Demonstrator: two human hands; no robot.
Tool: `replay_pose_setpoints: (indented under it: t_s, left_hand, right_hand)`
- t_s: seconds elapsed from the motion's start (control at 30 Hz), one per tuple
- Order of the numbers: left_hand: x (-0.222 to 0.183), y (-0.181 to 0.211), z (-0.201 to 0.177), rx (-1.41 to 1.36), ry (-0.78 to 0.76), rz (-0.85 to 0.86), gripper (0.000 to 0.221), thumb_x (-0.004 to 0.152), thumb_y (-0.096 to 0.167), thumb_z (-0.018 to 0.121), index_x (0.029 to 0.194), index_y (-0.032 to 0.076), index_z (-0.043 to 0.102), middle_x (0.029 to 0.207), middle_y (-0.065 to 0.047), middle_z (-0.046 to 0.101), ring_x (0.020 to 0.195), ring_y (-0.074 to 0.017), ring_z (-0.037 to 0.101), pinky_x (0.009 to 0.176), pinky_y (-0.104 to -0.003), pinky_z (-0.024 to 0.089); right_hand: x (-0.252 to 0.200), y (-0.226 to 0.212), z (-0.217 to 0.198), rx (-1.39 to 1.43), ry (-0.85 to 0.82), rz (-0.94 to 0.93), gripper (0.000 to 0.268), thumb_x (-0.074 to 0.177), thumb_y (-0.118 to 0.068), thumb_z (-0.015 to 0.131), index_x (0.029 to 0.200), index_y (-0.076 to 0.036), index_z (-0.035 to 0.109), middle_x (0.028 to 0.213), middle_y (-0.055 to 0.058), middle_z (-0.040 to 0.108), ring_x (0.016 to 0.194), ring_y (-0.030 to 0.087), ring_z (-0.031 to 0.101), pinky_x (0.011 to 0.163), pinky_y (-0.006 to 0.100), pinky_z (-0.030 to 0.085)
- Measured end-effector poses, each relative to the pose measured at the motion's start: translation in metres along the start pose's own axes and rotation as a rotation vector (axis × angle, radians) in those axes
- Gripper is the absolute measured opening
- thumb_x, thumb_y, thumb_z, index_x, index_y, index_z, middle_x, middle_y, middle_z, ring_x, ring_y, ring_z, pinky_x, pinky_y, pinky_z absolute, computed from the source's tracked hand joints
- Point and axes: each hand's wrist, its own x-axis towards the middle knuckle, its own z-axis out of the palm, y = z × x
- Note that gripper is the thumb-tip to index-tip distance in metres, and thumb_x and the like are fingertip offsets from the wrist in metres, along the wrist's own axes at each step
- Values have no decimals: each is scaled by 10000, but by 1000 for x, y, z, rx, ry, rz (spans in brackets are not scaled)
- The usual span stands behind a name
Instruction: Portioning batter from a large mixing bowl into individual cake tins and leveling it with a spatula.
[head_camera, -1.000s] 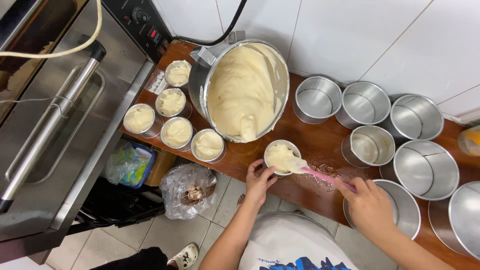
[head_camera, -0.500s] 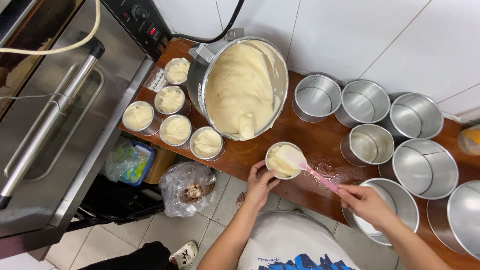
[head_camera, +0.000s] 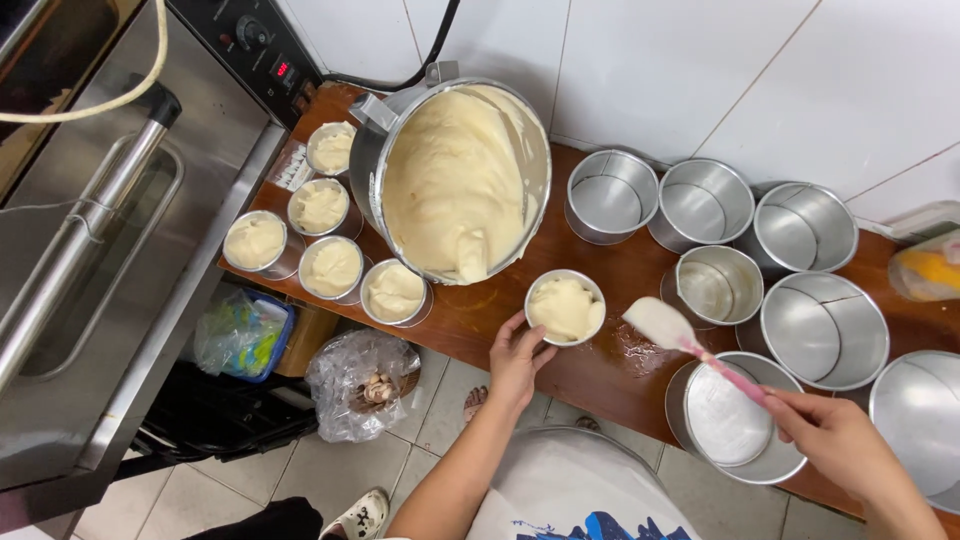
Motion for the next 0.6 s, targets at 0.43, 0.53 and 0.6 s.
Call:
replay_pose_setpoints:
  t_s: [0.43,0.53,0.6]
  left_hand:
    - [45,-54,-19,925,194,220,467,976,437,607,1177,16,617,1234,-150,581,1104,-258,600,969,-358,505]
    - [55,-60,-14,927,179,196,463,1009,404,561,1050,-48,649,1040,-168,692,911,-260,663,848,-356,538]
    - [51,-54,-3,636,154,90,274,1037,246,574,933,-8,574,1135,-115,507,860,-195,568,726,-322,602]
  right_hand:
    - [-6,6,17,95,119,144,266,1026,-62,686,1249,37,792,748,255,706,641,293,561,548,376,412]
    - [3,33,23,242,103,42,278,1005,-23,678,1249,72,772,780,249,674,639,260,531,537,339,404]
    - [4,41,26,336,71,0,279,989,-19,675,1229,72,783,754,212,643,628,237,503,528,325,384]
